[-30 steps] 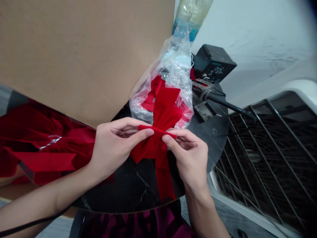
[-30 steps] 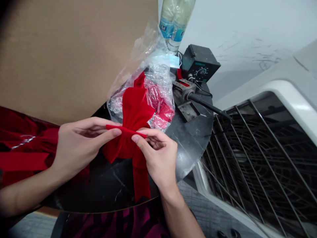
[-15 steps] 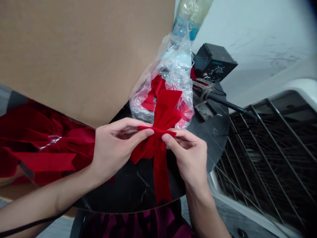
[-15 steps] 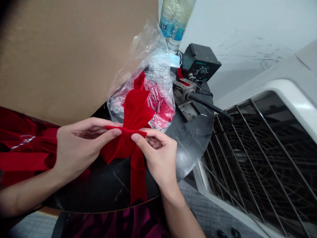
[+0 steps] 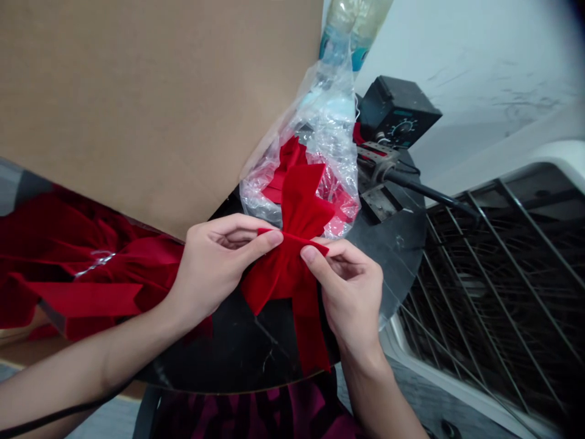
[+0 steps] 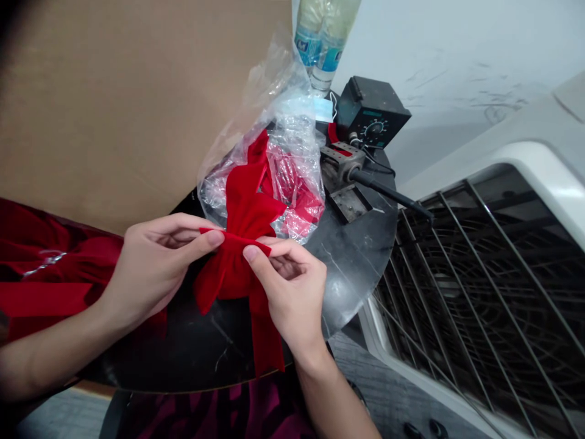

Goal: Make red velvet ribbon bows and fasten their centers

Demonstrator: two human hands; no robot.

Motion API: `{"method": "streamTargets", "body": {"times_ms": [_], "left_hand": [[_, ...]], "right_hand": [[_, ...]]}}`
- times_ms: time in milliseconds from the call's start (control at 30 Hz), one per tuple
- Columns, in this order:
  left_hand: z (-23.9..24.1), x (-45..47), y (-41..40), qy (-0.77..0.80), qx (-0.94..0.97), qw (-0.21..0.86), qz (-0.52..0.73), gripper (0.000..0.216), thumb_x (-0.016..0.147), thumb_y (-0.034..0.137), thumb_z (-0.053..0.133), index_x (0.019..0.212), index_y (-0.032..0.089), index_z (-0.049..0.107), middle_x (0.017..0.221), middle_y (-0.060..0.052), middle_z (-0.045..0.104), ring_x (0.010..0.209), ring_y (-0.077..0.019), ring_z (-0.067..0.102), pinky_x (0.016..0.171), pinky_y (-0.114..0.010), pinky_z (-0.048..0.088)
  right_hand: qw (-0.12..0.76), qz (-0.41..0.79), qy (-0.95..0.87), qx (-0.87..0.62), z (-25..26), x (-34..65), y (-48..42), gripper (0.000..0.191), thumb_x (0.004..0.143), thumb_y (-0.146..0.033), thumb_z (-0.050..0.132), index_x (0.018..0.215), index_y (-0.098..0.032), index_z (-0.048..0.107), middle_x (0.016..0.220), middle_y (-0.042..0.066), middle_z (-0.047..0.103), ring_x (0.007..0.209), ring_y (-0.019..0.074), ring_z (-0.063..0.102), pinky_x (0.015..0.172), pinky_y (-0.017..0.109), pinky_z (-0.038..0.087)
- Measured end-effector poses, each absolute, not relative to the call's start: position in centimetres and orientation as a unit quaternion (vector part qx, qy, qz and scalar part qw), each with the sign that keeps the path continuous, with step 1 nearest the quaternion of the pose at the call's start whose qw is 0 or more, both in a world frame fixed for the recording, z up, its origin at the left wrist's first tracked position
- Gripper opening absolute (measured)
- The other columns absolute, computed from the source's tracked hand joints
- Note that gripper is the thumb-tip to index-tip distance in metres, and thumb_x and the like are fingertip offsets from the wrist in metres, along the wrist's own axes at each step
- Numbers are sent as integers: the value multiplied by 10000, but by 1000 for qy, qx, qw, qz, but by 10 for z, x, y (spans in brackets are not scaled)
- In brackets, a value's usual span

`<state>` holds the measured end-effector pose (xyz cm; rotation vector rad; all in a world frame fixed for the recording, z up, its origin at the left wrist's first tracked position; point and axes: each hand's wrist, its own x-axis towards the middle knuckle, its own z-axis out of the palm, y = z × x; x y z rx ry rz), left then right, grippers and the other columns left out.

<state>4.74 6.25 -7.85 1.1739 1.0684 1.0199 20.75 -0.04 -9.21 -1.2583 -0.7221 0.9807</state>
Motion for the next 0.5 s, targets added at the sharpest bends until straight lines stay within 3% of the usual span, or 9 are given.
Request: {"method": "streamTargets", "body": {"times_ms": [267, 500], "left_hand": [[-73, 49, 71, 396, 315, 787, 352, 264, 728, 110, 926, 905, 201, 753, 664, 33, 750, 623, -62, 683, 705, -129, 565], [-74, 48, 72, 402, 314, 789, 343, 304, 784, 140, 895, 826, 208, 601, 659, 41, 727, 624, -78, 679, 698, -167, 581]], "right_hand": [[636, 510, -276, -509, -93, 216, 1, 269, 787, -308, 901, 738, -224, 650, 817, -25, 744, 693, 106, 665, 732, 246, 589], [648, 488, -298, -502, -93, 217, 3, 255, 805, -267, 887, 745, -221, 643, 875, -21, 742, 733, 98, 655, 737, 222, 564]]}}
